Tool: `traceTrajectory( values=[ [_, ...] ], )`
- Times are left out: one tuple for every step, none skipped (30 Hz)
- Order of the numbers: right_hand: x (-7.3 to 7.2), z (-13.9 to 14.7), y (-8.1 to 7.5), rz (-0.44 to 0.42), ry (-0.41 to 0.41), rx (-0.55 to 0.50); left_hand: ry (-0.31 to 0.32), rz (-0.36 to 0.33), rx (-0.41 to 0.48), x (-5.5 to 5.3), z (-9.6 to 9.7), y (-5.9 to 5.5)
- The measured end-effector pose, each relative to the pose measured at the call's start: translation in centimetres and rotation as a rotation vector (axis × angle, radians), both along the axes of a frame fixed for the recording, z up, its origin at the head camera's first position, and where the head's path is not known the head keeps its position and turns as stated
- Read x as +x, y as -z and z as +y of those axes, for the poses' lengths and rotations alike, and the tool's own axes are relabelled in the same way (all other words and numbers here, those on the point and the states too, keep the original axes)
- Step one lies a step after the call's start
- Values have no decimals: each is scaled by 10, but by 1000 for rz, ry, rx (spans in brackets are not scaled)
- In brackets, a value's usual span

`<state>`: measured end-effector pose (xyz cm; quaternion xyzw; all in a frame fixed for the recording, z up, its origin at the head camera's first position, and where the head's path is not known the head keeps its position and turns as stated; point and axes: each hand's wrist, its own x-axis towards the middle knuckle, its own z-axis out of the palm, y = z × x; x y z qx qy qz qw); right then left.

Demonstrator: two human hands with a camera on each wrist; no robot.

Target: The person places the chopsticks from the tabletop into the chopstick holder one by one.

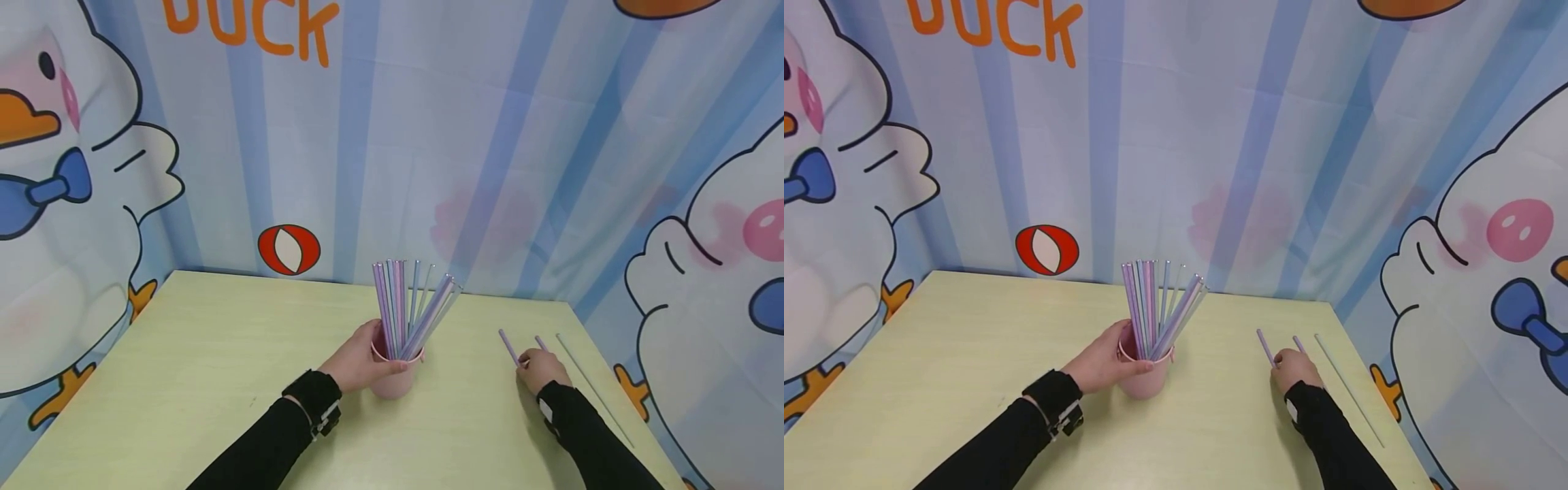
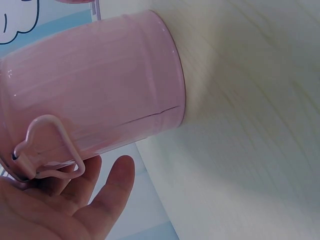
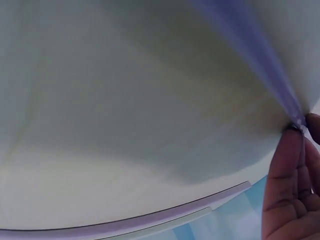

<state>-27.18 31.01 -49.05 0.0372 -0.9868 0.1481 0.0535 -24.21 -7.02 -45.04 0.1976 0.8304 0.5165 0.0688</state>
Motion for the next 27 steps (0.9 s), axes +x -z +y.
traceTrajectory(
  values=[
    [0,-2,-1,-16,-4,-2,4,5,1,0,0,0],
    [1,-4,-3,-28,-12,2,6,12,3,0,0,0],
    [1,-6,-5,-39,-21,1,10,21,5,0,0,0],
    [1,-8,-6,-49,-29,4,15,31,8,0,0,0],
    [2,-10,-8,-57,-39,6,19,39,11,0,0,0],
    [2,-12,-9,-63,-45,3,24,46,15,0,0,-1],
    [3,-14,-11,-67,-56,-1,25,48,16,0,0,-1],
    [3,-16,-13,-69,-63,-9,24,45,14,0,0,-1],
    [3,-18,-15,-71,-69,-19,23,40,11,0,0,-1],
    [3,-19,-17,-73,-68,-32,21,35,8,0,1,-1],
    [3,-21,-19,-76,-65,-50,20,33,7,0,1,-1],
    [3,-22,-21,-75,-57,-69,17,27,4,0,1,-1],
    [3,-24,-24,-75,-51,-88,13,22,0,0,1,0],
    [3,-25,-26,-69,-45,-105,12,20,-1,0,1,0],
    [2,-27,-28,-65,-37,-127,11,19,0,0,1,0],
    [2,-28,-30,-62,-24,-151,10,19,0,0,1,0],
    [2,-30,-33,-55,-17,-175,11,19,1,-1,1,1],
    [2,-32,-36,-51,-9,-205,9,16,0,-1,1,1],
    [2,-34,-39,-49,-6,-240,12,19,4,-1,1,1],
    [1,-36,-43,-43,-3,-271,13,24,4,-1,1,1],
    [1,-39,-47,-40,1,-303,11,28,1,0,1,2],
    [0,-41,-51,-31,1,-331,10,30,2,0,1,1],
    [0,-43,-54,-20,-7,-360,11,31,4,0,1,1],
    [0,-47,-58,-11,-12,-390,9,29,2,0,0,1],
    [0,-50,-62,3,-16,-413,7,28,3,1,0,0],
    [0,-53,-65,14,-21,-441,5,26,1,1,0,-1],
    [0,-56,-68,23,-26,-476,4,23,2,1,0,-1]
  ],
)
